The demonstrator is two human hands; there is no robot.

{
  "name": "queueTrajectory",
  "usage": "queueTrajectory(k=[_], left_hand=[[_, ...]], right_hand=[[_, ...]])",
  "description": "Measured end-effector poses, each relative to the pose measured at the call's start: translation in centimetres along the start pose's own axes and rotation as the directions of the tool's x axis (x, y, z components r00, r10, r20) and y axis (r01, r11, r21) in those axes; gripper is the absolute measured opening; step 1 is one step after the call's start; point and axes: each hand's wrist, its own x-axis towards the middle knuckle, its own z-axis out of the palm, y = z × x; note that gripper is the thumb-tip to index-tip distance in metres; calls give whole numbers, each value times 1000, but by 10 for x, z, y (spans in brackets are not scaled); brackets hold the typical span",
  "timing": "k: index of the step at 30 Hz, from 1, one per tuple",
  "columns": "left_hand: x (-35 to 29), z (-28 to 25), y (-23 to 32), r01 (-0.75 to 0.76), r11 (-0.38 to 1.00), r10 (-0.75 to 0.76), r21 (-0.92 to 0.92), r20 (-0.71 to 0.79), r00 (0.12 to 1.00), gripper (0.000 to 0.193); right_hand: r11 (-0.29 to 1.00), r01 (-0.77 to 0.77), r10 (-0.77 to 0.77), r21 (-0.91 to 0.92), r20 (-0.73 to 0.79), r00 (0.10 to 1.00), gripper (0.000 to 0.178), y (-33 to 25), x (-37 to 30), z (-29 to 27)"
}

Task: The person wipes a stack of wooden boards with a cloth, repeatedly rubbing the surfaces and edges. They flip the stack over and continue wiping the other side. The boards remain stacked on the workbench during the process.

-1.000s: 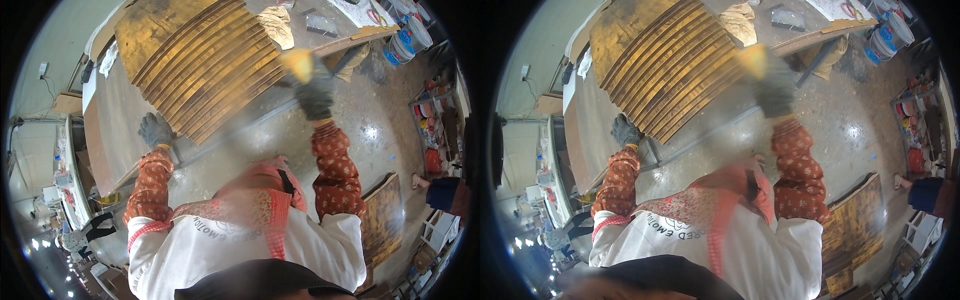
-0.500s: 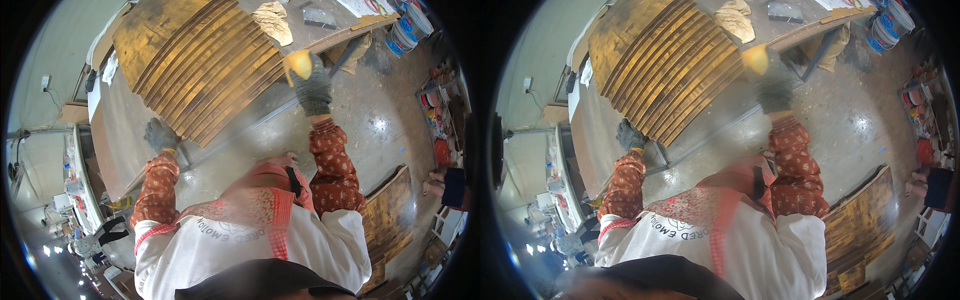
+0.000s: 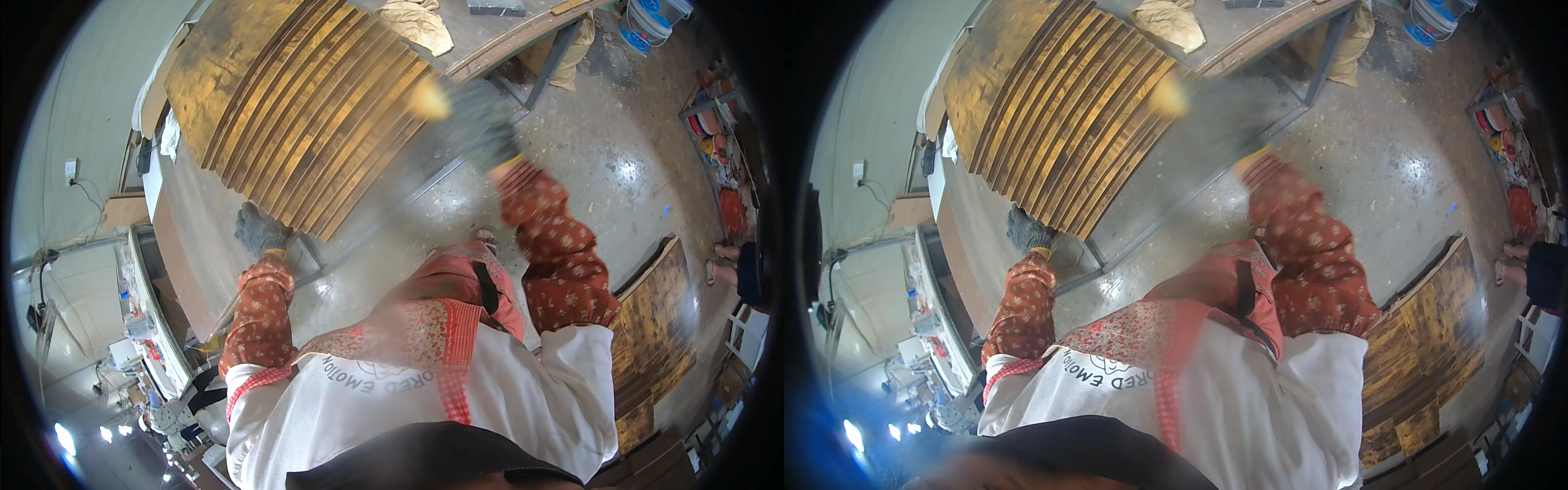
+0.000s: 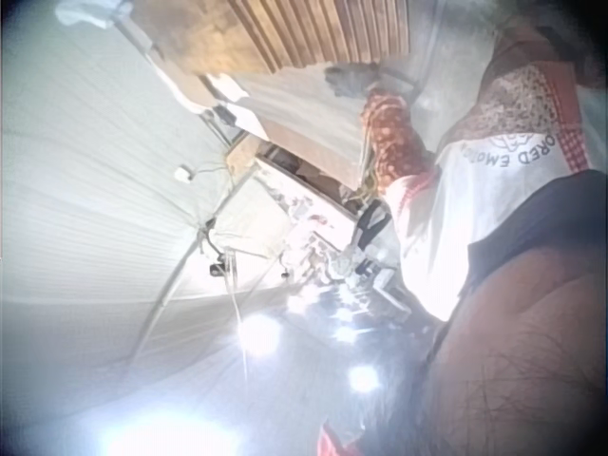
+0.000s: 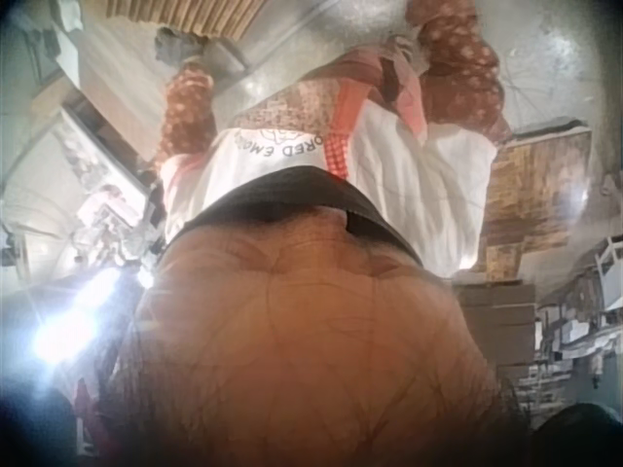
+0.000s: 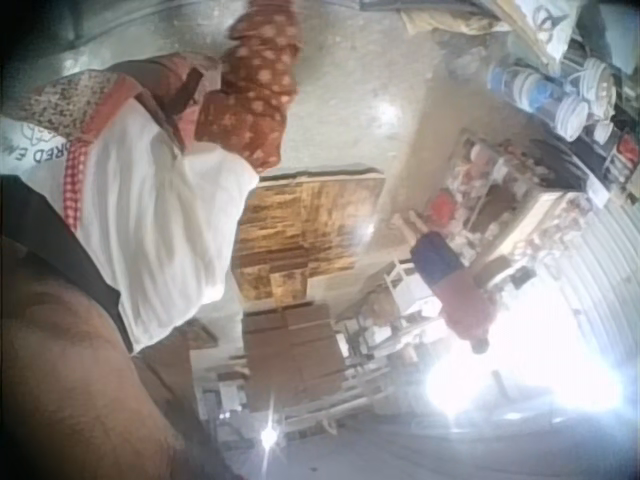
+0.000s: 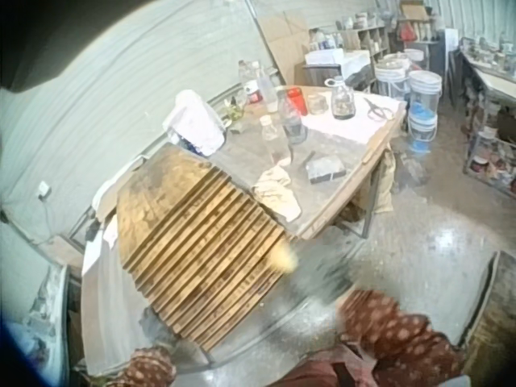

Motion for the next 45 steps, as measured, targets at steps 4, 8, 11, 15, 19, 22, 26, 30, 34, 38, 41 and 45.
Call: queueTrajectory(k=[4,8,11,15,19,22,26,30,34,38,41,45], left_hand=[[-1,1,-3,-8,999,7,-34,-20,1000,88],[-2,-1,0,39,998,-40,-43,-7,999,88],[-1,1,0,69,998,-69,-8,2,998,87],[-1,8,-6,52,999,-53,-13,-25,998,71],[1,11,-12,-26,999,29,29,-102,994,54],[1,12,-12,25,999,-27,-42,-37,999,50],[-1,13,-13,-3,1000,2,-10,-90,996,51],[-1,13,-16,-47,999,49,20,-110,993,53],[2,10,-16,-22,985,15,-172,-42,999,54],[4,15,-21,-118,979,100,-165,-117,988,53],[8,25,-31,-120,960,95,-254,-111,989,52],[11,41,-42,-78,969,50,-235,-122,991,49]], right_hand=[[908,32,55,419,-193,980,58,64,27,-17],[891,224,-60,395,-387,920,65,56,13,-1],[873,94,93,479,-351,932,66,45,4,0],[733,69,8,677,-110,994,66,18,-24,-13],[523,662,-621,536,-292,727,53,-58,-74,-2],[510,661,-685,550,-205,699,47,-74,-76,4],[878,400,-448,262,159,880,49,-2,-17,-13],[887,346,-238,307,-339,910,54,52,15,-29],[812,457,-388,364,-248,888,59,32,-7,-26],[856,272,-225,440,-155,962,62,53,0,-22],[800,47,45,598,-139,989,65,88,21,-19],[782,24,65,623,-120,991,70,88,27,-12]])
